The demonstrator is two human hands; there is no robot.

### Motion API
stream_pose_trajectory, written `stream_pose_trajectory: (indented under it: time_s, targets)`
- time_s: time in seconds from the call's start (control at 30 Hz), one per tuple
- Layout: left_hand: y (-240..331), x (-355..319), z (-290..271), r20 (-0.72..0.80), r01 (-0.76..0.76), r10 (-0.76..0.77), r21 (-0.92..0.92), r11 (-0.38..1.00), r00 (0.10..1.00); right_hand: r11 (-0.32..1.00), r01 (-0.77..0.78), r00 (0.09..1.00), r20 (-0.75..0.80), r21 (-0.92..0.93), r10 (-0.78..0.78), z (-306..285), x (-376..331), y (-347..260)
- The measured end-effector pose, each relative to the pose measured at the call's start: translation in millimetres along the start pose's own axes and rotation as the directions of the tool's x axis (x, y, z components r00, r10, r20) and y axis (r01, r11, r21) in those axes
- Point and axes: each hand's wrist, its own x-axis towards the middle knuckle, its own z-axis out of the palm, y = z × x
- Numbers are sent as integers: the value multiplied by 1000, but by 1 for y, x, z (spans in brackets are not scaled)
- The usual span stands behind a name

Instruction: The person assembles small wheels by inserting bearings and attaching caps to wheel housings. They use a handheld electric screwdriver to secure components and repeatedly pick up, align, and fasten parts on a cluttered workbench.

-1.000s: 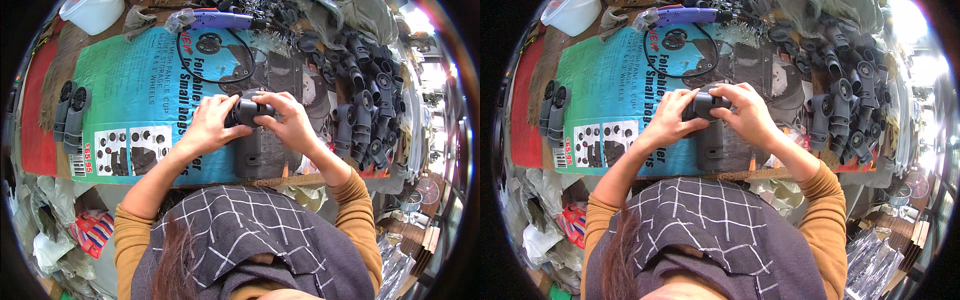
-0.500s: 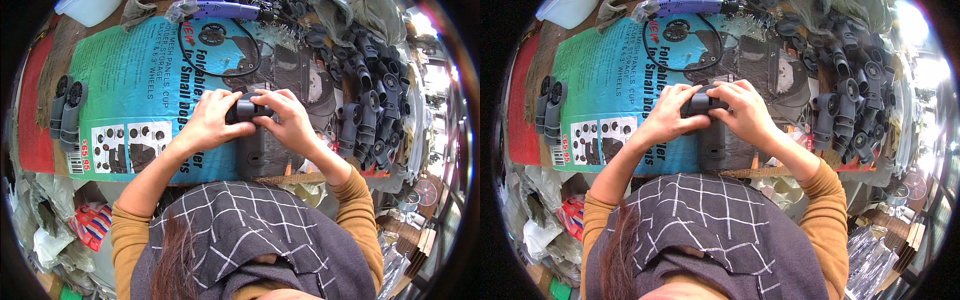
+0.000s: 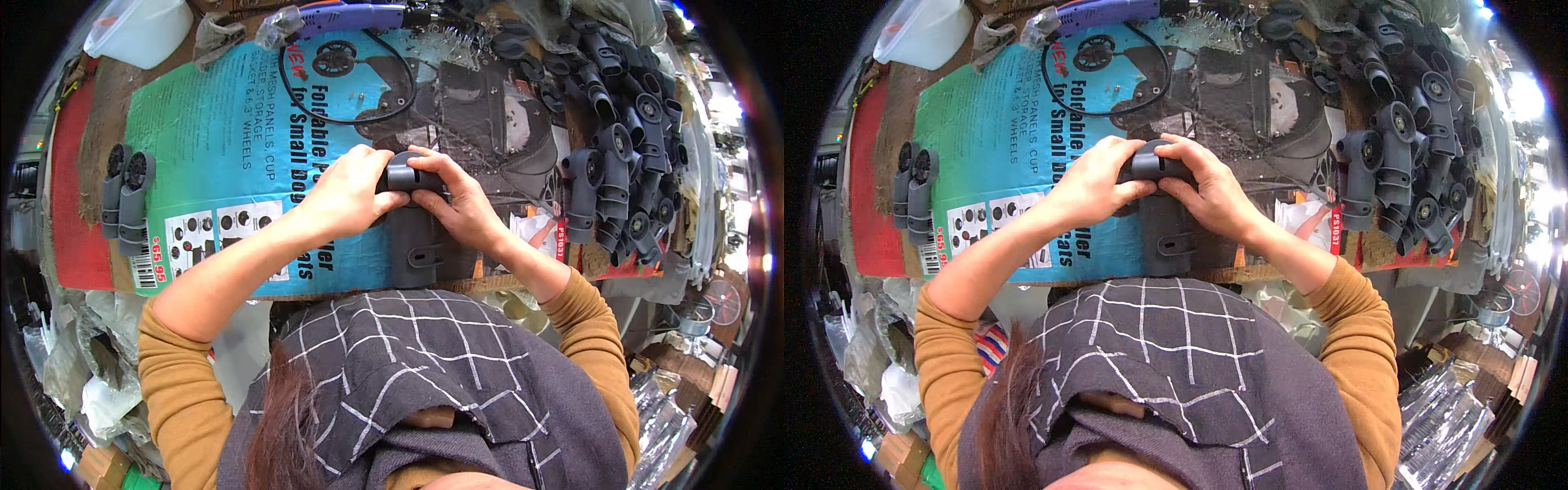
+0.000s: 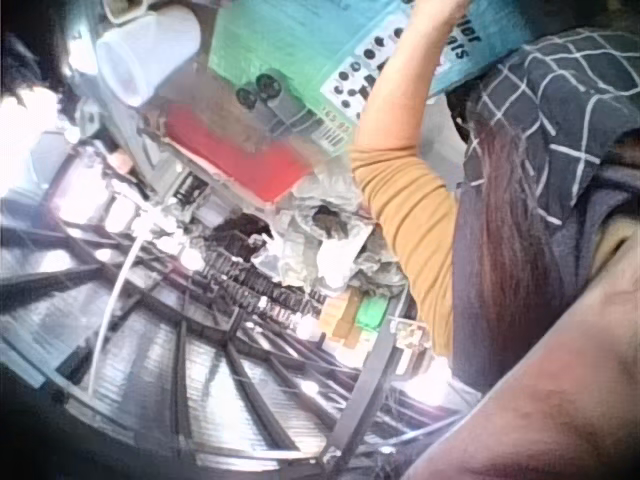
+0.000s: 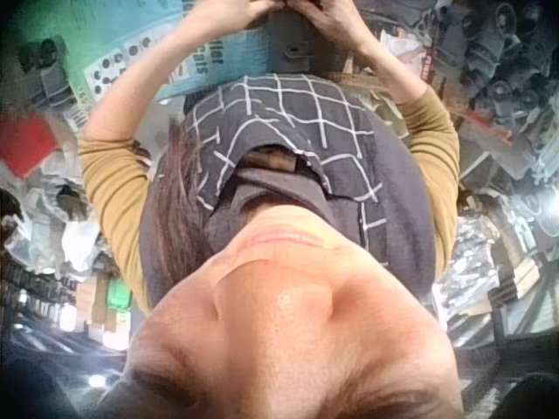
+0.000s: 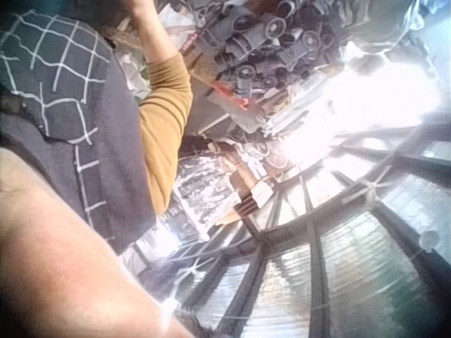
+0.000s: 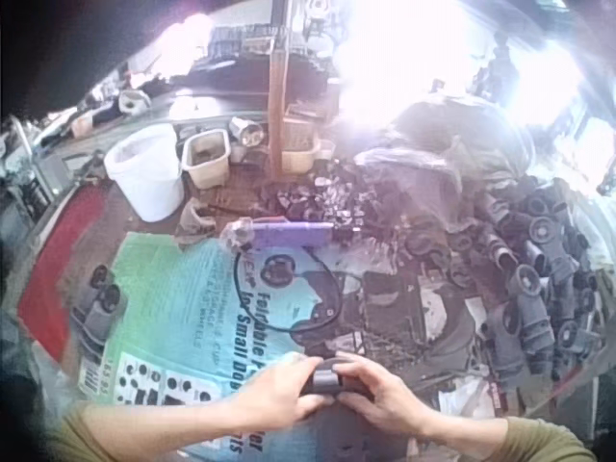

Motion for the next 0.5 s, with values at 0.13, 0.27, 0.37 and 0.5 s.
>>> stream_pose_trajectory:
  time_s: [0.13, 0.27, 0.37, 0.5]
  targets:
    - [19, 22, -10, 262, 392, -330, -234, 890, 907, 990, 142, 990, -9, -24, -142, -7, -12, 8]
    - [33, 35, -12, 521, 602, -362, -422, 678, 773, 967, 163, 986, -72, 194, -151, -8, -17, 4]
    - [38, 28, -11, 459, 580, -366, -524, 623, 809, 910, 130, 980, -191, 394, -58, -5, -22, -6]
    - [42, 1, -13, 211, 266, -162, -736, 622, 964, 726, -194, 979, 82, 660, 187, -12, -27, -24]
